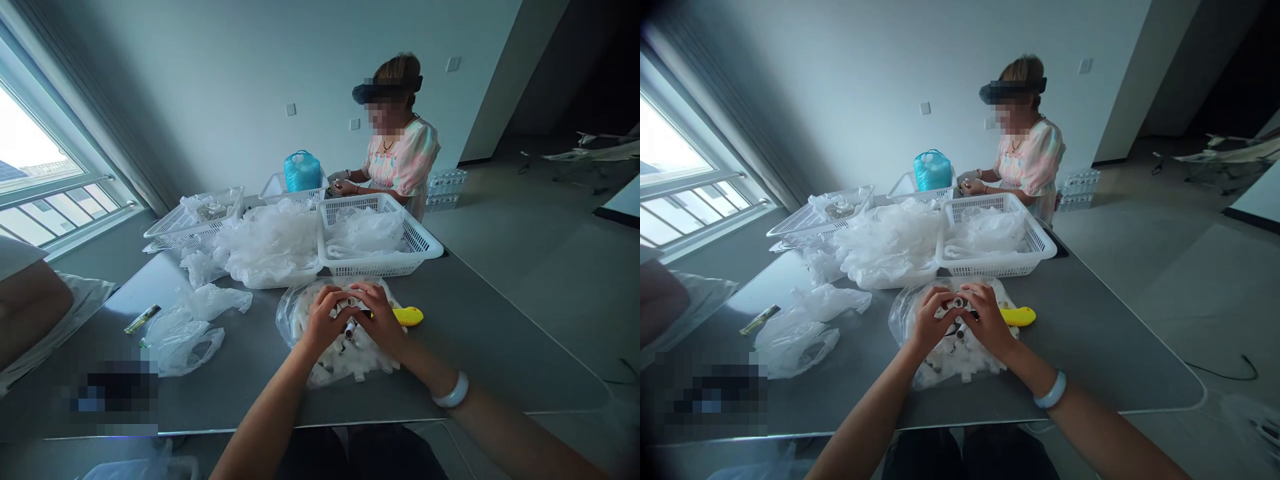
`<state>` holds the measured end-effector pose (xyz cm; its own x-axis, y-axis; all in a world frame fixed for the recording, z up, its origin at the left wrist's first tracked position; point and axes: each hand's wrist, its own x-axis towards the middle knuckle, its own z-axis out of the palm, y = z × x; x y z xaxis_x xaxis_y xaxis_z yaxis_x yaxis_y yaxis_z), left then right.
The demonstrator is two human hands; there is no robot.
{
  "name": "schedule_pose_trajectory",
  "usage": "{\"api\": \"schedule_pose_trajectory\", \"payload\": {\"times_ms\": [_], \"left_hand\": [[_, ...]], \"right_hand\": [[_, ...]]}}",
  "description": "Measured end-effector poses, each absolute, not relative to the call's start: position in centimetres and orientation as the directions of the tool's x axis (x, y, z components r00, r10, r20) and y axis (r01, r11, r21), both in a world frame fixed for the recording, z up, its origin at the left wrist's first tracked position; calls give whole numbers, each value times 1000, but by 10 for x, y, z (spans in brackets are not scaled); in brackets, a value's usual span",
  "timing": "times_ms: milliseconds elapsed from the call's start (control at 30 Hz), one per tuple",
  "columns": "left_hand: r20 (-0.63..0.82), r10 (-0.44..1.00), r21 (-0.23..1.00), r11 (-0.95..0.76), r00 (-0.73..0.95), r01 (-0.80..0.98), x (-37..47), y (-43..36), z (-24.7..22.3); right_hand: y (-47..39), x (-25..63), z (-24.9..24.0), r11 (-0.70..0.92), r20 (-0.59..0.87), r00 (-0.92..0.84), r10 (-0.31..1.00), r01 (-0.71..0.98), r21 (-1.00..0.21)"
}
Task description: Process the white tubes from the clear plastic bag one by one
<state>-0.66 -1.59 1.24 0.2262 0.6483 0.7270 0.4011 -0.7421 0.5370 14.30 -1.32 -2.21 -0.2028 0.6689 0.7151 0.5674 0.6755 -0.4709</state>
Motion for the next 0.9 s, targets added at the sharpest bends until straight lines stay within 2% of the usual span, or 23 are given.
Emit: {"api": "schedule_pose_trajectory", "payload": {"times_ms": [100, 233, 333, 467, 567, 767, 900], "left_hand": [[663, 733, 654, -665, 152, 361, -5, -15, 7], [430, 903, 891, -425, 6, 156, -2, -12, 2], [201, 974, 979, -196, 105, -54, 0, -11, 4], [-86, 944, 934, 188, 320, -304, 0, -10, 7], [-183, 893, 858, 349, 412, -377, 0, -10, 6], [-195, 894, 817, 376, 404, -437, -1, -10, 9], [-150, 927, 841, 302, 344, -449, -1, -11, 14]], "right_hand": [[-15, 141, -19, 666, 710, -179, 681, 555, -499], [-19, 141, -12, 618, 710, -71, 701, 557, -554], [-21, 143, -9, 610, 730, -19, 683, 564, -557], [-22, 145, -7, 632, 761, -27, 648, 578, -517], [-23, 145, -5, 655, 783, -61, 619, 589, -473], [-23, 145, -4, 666, 803, -69, 592, 603, -439], [-21, 145, -5, 661, 806, -66, 588, 613, -432]]}}
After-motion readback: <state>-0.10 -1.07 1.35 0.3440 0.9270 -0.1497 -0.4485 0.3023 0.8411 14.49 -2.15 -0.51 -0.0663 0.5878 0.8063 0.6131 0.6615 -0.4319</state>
